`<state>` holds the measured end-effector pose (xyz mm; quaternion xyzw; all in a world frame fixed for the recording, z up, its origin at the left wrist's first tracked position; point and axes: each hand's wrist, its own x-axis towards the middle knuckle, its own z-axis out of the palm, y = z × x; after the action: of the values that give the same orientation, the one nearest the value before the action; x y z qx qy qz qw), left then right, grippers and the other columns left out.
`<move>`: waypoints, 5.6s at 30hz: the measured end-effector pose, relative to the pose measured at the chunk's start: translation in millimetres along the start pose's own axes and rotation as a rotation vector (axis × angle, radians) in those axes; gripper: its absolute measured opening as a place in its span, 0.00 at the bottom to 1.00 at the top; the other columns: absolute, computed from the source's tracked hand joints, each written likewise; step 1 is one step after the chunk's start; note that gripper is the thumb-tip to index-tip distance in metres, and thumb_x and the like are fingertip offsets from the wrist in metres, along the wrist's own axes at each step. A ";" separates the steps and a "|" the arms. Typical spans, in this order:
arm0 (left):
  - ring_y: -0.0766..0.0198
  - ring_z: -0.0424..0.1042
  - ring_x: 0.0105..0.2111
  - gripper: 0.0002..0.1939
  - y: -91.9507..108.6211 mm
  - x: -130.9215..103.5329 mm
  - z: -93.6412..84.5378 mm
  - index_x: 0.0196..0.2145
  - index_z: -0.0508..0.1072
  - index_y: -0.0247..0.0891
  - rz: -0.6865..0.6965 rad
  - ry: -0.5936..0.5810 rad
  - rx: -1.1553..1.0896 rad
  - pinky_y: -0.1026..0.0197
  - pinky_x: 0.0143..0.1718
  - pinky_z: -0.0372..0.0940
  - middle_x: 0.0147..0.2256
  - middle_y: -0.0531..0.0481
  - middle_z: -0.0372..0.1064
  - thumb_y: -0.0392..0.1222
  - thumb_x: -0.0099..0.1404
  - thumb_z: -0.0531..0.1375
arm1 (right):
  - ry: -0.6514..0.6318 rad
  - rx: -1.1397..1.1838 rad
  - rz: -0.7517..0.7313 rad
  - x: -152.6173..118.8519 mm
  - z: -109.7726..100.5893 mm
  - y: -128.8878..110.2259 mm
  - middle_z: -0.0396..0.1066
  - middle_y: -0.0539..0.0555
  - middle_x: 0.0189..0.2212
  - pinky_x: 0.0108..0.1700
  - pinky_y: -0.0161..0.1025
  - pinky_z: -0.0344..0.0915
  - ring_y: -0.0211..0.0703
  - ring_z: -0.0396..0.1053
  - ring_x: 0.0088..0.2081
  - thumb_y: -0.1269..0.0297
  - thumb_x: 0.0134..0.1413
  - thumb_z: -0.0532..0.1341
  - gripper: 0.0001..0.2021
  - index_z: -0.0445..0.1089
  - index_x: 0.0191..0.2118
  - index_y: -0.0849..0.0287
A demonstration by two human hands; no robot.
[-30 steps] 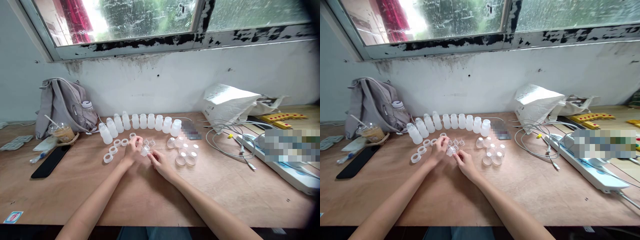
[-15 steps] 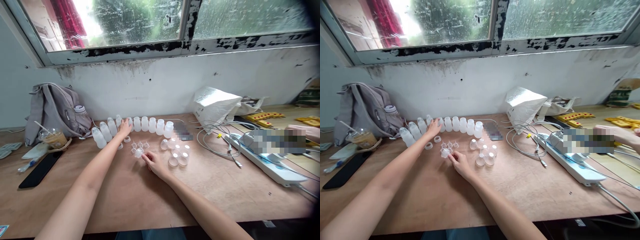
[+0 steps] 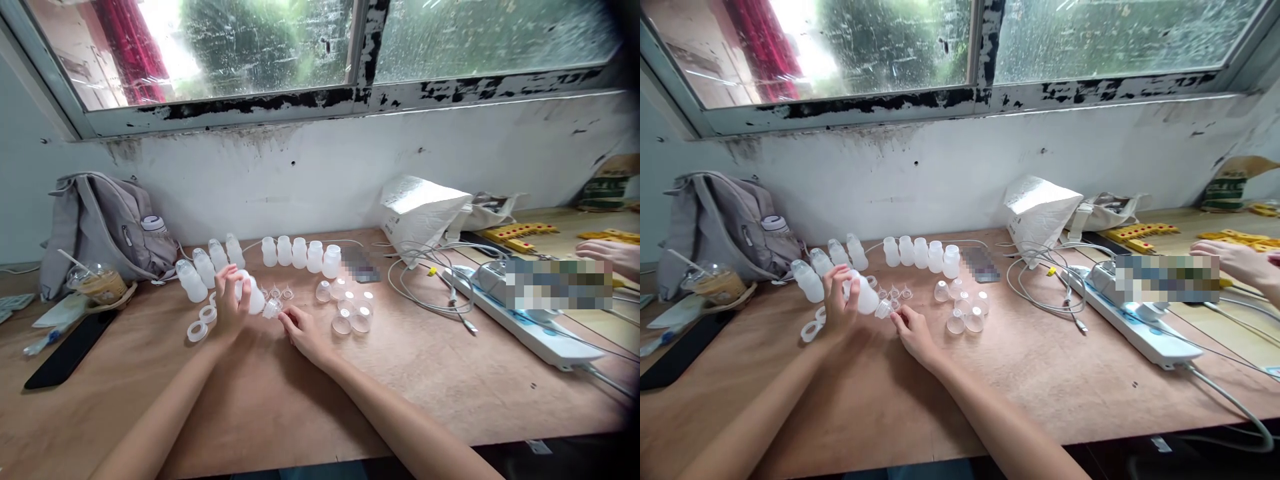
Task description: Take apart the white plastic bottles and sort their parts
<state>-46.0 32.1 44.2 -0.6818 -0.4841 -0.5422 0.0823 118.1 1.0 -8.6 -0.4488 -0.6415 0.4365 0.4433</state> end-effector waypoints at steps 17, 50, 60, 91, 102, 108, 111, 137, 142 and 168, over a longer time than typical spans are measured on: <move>0.58 0.64 0.45 0.17 -1.5 -62.2 7.4 0.46 0.54 0.39 -0.254 -0.187 -0.383 0.53 0.44 0.61 0.46 0.42 0.59 0.44 0.61 0.53 | 0.083 0.085 -0.008 0.8 -8.0 -3.9 0.62 0.48 0.24 0.20 0.31 0.57 0.31 0.59 0.17 0.57 0.55 0.52 0.11 0.66 0.33 0.58; 0.59 0.70 0.41 0.29 -11.7 -38.5 -19.6 0.54 0.53 0.41 0.271 -0.692 -0.061 0.59 0.38 0.66 0.45 0.46 0.68 0.38 0.56 0.57 | 0.045 -0.300 -0.195 0.1 -20.6 -13.8 0.62 0.50 0.22 0.24 0.31 0.57 0.35 0.59 0.22 0.66 0.55 0.52 0.06 0.63 0.29 0.59; 0.59 0.70 0.42 0.28 -9.9 -38.8 -20.2 0.54 0.54 0.41 0.295 -0.719 -0.117 0.59 0.42 0.66 0.45 0.46 0.68 0.38 0.56 0.57 | 0.002 -0.331 -0.152 0.5 -23.2 -14.9 0.53 0.46 0.17 0.22 0.31 0.49 0.33 0.51 0.20 0.60 0.57 0.49 0.15 0.54 0.21 0.59; 0.59 0.71 0.41 0.29 -2.8 -43.1 -21.3 0.53 0.53 0.45 0.182 -0.788 -0.207 0.59 0.38 0.67 0.48 0.48 0.65 0.41 0.55 0.58 | -0.085 -0.151 -0.026 -1.4 -20.1 -20.1 0.71 0.52 0.27 0.29 0.34 0.63 0.38 0.66 0.27 0.54 0.47 0.60 0.14 0.70 0.33 0.61; 0.60 0.72 0.38 0.29 -2.8 -41.9 -20.8 0.53 0.54 0.43 0.091 -0.787 -0.235 0.60 0.35 0.67 0.43 0.48 0.68 0.43 0.54 0.59 | -0.218 -0.083 -0.079 -2.3 -23.5 -24.7 0.69 0.53 0.36 0.31 0.33 0.64 0.37 0.66 0.31 0.58 0.43 0.63 0.21 0.65 0.46 0.57; 0.60 0.71 0.39 0.30 1.8 -46.2 -18.3 0.53 0.53 0.44 0.111 -0.795 -0.260 0.60 0.37 0.67 0.46 0.49 0.68 0.43 0.54 0.59 | -0.100 -0.130 0.097 -1.6 -21.8 -20.7 0.65 0.48 0.18 0.17 0.30 0.56 0.34 0.62 0.17 0.52 0.42 0.62 0.16 0.68 0.27 0.62; 0.60 0.71 0.39 0.28 3.9 -47.9 -16.2 0.53 0.53 0.44 0.108 -0.777 -0.255 0.60 0.37 0.67 0.46 0.48 0.67 0.44 0.55 0.58 | -0.079 -0.126 0.126 -2.1 -21.0 -23.5 0.63 0.47 0.15 0.15 0.29 0.53 0.32 0.59 0.15 0.50 0.45 0.59 0.17 0.67 0.24 0.62; 0.61 0.71 0.35 0.26 16.0 -48.6 -11.3 0.47 0.55 0.41 -0.286 -0.794 -0.582 0.61 0.33 0.66 0.39 0.48 0.70 0.44 0.53 0.61 | 0.040 -0.021 0.081 -1.8 -16.1 -19.6 0.51 0.43 0.18 0.21 0.31 0.46 0.30 0.49 0.21 0.53 0.40 0.64 0.16 0.61 0.25 0.61; 0.61 0.71 0.35 0.31 18.6 -50.5 -7.3 0.49 0.52 0.41 -0.409 -0.762 -0.620 0.61 0.35 0.64 0.39 0.47 0.70 0.45 0.51 0.63 | 0.023 0.101 0.113 -3.4 -12.0 -21.6 0.54 0.44 0.19 0.21 0.30 0.47 0.31 0.51 0.21 0.53 0.43 0.62 0.15 0.59 0.28 0.59; 0.62 0.70 0.27 0.34 24.1 -41.2 -11.2 0.51 0.48 0.41 -0.954 -0.931 -1.234 0.61 0.29 0.64 0.36 0.47 0.68 0.46 0.52 0.62 | -0.197 0.565 0.169 -8.4 -15.6 -20.1 0.58 0.47 0.24 0.21 0.30 0.48 0.31 0.52 0.22 0.55 0.46 0.62 0.15 0.66 0.36 0.61</move>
<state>-32.9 -11.1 24.9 -0.4821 -0.3229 -0.3513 -0.7348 131.0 -8.9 12.7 -0.3151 -0.4950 0.6742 0.4485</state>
